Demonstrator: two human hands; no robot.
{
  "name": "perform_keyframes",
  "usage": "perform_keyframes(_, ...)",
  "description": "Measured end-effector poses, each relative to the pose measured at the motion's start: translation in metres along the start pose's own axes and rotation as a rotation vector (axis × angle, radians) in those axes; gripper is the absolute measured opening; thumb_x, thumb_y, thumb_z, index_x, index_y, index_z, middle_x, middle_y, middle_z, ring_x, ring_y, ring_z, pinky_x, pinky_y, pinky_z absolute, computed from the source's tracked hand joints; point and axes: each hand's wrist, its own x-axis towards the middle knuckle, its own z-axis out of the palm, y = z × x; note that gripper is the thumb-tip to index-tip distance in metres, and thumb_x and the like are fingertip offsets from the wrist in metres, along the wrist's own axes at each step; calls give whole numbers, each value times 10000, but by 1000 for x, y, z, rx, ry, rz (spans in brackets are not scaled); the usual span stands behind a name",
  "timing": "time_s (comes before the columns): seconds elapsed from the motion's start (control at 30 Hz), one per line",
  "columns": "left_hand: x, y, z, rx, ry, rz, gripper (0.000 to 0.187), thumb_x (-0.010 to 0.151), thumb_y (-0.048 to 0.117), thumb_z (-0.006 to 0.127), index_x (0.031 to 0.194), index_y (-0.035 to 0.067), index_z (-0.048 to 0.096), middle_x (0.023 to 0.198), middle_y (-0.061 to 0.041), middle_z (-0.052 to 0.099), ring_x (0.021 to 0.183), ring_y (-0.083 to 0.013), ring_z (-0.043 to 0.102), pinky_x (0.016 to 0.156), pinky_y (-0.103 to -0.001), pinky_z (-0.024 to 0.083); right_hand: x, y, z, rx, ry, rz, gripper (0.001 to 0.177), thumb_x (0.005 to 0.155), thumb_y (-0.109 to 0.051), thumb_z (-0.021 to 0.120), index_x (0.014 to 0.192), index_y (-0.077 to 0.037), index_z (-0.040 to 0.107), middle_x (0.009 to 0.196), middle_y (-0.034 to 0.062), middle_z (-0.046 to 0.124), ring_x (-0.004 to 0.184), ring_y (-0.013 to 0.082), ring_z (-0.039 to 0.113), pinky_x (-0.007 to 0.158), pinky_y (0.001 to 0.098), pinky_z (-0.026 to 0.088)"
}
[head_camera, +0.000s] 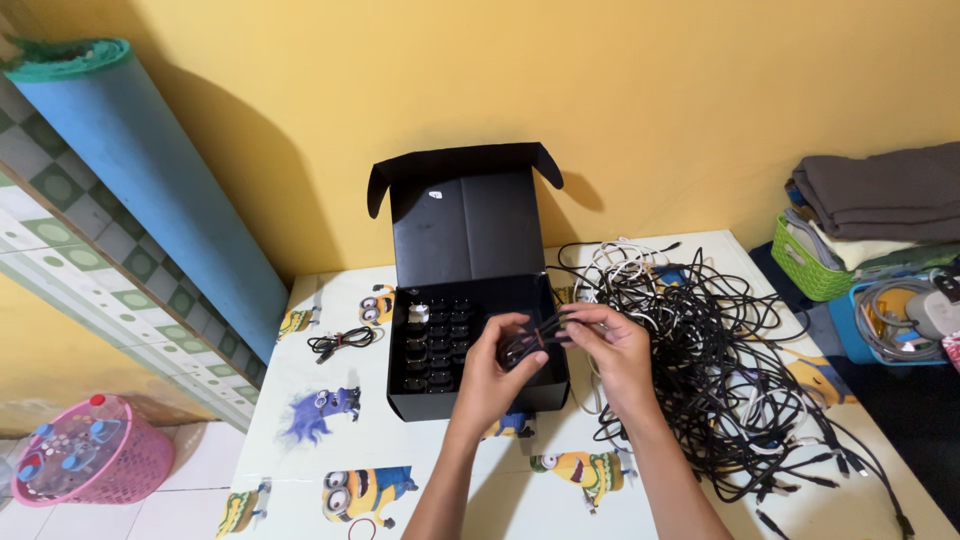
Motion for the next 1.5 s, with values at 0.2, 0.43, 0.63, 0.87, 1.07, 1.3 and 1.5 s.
perform_keyframes(0.2, 5, -13, -7, -279, -33, -292, 372, 930, 88, 710, 1290, 89, 620, 1006, -10, 688, 861, -79, 632, 706, -228, 511, 3, -2, -3, -66, -62, -14, 233, 855, 61, 702, 1081, 19, 665, 1261, 166, 679, 1044, 166, 703, 922, 321, 582)
perform_keyframes(0.43, 4, -17, -7, -233, -12, -256, 314, 928, 1, 672, 1236, 64, 666, 1055, -5, 704, 931, -62, 610, 806, -216, 505, 5, 11, -4, -105, -32, 44, 161, 964, -32, 670, 1109, 31, 697, 1040, 151, 723, 914, 183, 724, 814, 352, 639)
perform_keyframes(0.63, 4, -14, -5, -202, 14, -174, 309, 927, -23, 660, 1227, 49, 679, 1084, -11, 705, 977, -71, 633, 884, -223, 508, 6, 13, -7, -36, 24, 85, 135, 944, -27, 662, 1073, 10, 673, 979, 117, 722, 904, 176, 721, 774, 352, 633)
perform_keyframes(0.87, 6, -18, -4, -275, 59, -267, 328, 927, 9, 681, 1252, 55, 673, 1020, 0, 698, 874, -58, 605, 806, -220, 517, 8, 11, -12, 35, -13, 134, 85, 956, -55, 654, 999, 18, 661, 1083, 145, 727, 964, 189, 718, 893, 371, 616)
perform_keyframes(1.07, 7, -21, -6, -269, 77, -266, 294, 983, 85, 634, 1271, 55, 682, 1008, -9, 713, 853, -71, 622, 787, -228, 530, 7, 8, -8, 90, -22, 132, 100, 938, -37, 663, 1028, -2, 636, 1085, 151, 701, 1007, 192, 703, 910, 370, 610)
perform_keyframes(1.3, 6, -18, -5, -207, 149, -265, 402, 999, 115, 580, 1394, 91, 648, 1027, -7, 672, 816, -88, 626, 685, -238, 482, 10, 9, -7, -36, 36, 141, 240, 963, -47, 635, 1184, 39, 674, 1067, 138, 748, 943, 183, 728, 846, 329, 609)
perform_keyframes(1.5, 8, -33, -5, -148, 160, -168, 391, 1011, 99, 612, 1399, 59, 642, 979, -26, 684, 845, -70, 587, 778, -227, 523, 11, 18, -13, -130, -26, 69, 237, 954, -37, 654, 1176, 39, 686, 1059, 131, 757, 945, 180, 737, 840, 328, 615)
